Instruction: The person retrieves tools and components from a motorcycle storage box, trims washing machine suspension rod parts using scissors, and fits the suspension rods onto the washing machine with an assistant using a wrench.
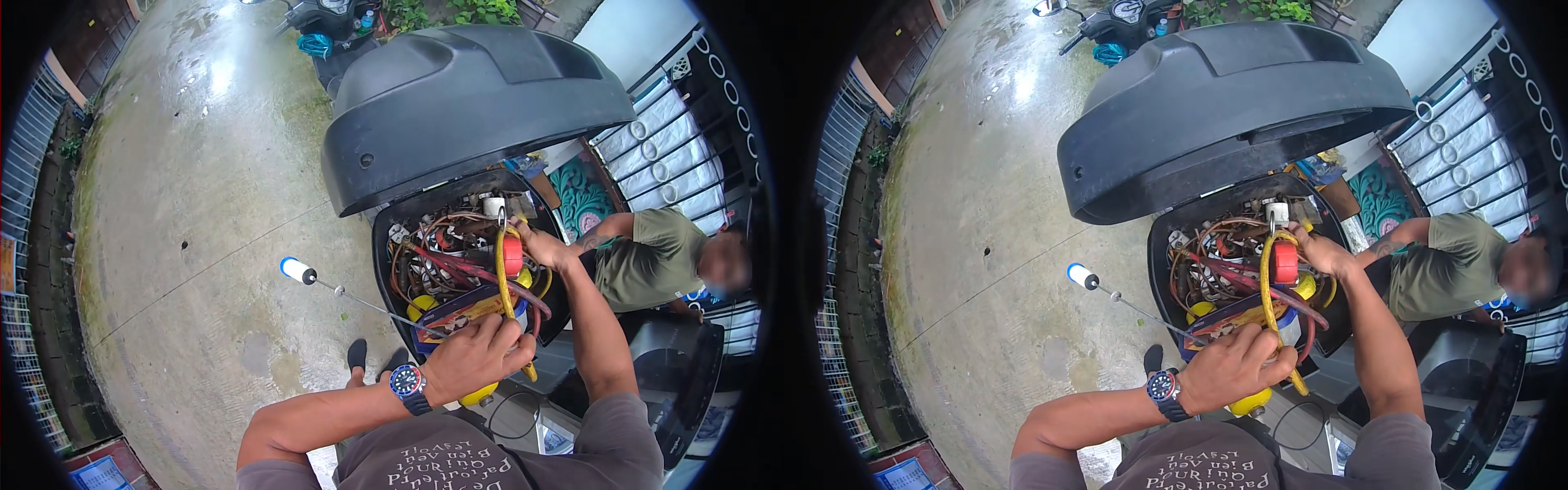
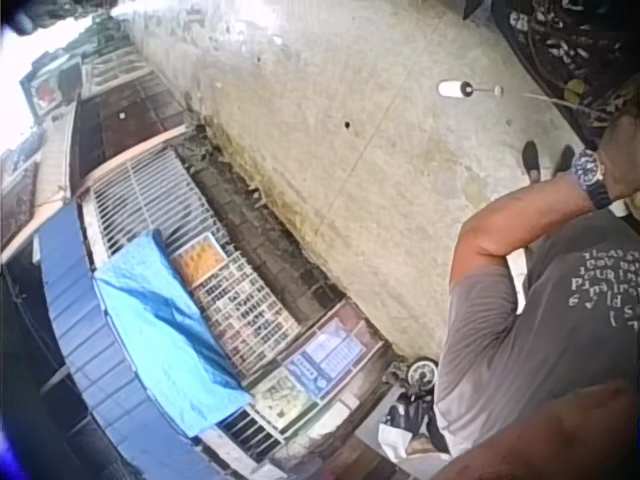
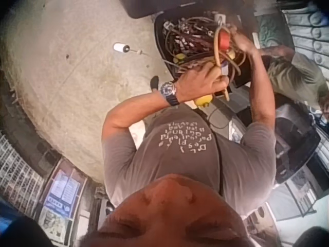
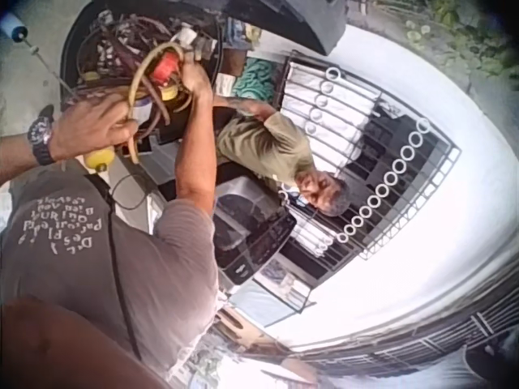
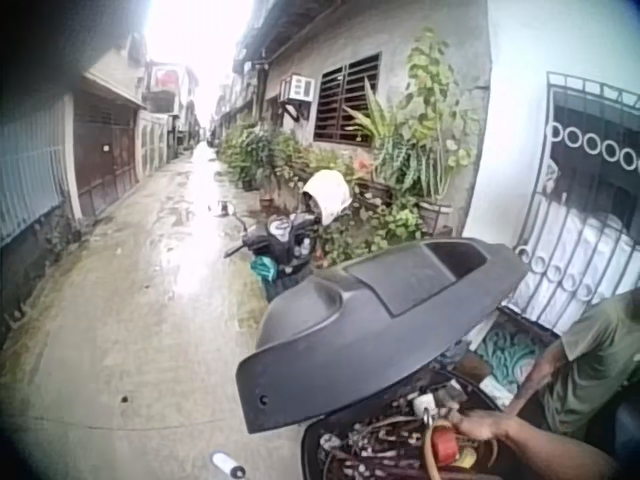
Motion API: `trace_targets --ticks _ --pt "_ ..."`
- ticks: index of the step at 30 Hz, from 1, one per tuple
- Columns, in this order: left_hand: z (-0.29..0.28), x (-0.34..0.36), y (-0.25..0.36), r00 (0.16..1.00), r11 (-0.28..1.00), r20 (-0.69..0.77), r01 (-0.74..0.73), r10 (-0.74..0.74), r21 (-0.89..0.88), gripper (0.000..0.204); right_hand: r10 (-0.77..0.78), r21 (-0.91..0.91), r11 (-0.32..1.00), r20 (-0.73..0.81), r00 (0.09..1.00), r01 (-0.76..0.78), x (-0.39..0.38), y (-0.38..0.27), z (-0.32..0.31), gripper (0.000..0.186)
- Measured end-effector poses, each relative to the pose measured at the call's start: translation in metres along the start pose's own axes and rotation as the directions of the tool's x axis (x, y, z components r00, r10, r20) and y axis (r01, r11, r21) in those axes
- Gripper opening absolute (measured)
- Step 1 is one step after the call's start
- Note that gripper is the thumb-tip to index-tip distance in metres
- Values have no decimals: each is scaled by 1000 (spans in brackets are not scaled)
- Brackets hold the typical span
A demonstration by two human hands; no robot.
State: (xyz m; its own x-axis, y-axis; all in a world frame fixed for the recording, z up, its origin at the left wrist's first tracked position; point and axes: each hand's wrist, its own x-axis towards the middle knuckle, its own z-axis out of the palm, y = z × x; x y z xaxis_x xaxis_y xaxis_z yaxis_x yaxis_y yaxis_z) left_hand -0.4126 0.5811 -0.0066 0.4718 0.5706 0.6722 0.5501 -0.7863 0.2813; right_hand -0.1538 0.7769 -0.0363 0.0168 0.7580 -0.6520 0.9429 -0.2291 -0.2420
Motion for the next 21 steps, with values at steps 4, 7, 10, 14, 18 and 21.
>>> trace_targets --ticks 4,7,10,14,18,21 --pt "6 12 4 1000 1000 19 4 -5 24 32 126 27 992 1 992 -126 -31 26 -6 112" --pt "12 18 4 1000 999 22 3 -3 39 30 140 39 990 -35 989 -139 -52 30 2 109" --pt "17 18 1 999 999 31 19 -20 35 29 -66 -18 998 -112 991 64 -62 28 19 94" --pt "19 17 0 998 999 48 39 -41 24 29 -63 80 994 -118 991 72 -67 39 28 87" --pt "11 11 -11 997 997 31 75 -75 13 34 -55 97 993 -107 993 65 -61 36 27 73" --pt "11 7 -16 997 997 22 69 -69 -45 42 -693 317 650 -126 710 691 -23 99 9 55"
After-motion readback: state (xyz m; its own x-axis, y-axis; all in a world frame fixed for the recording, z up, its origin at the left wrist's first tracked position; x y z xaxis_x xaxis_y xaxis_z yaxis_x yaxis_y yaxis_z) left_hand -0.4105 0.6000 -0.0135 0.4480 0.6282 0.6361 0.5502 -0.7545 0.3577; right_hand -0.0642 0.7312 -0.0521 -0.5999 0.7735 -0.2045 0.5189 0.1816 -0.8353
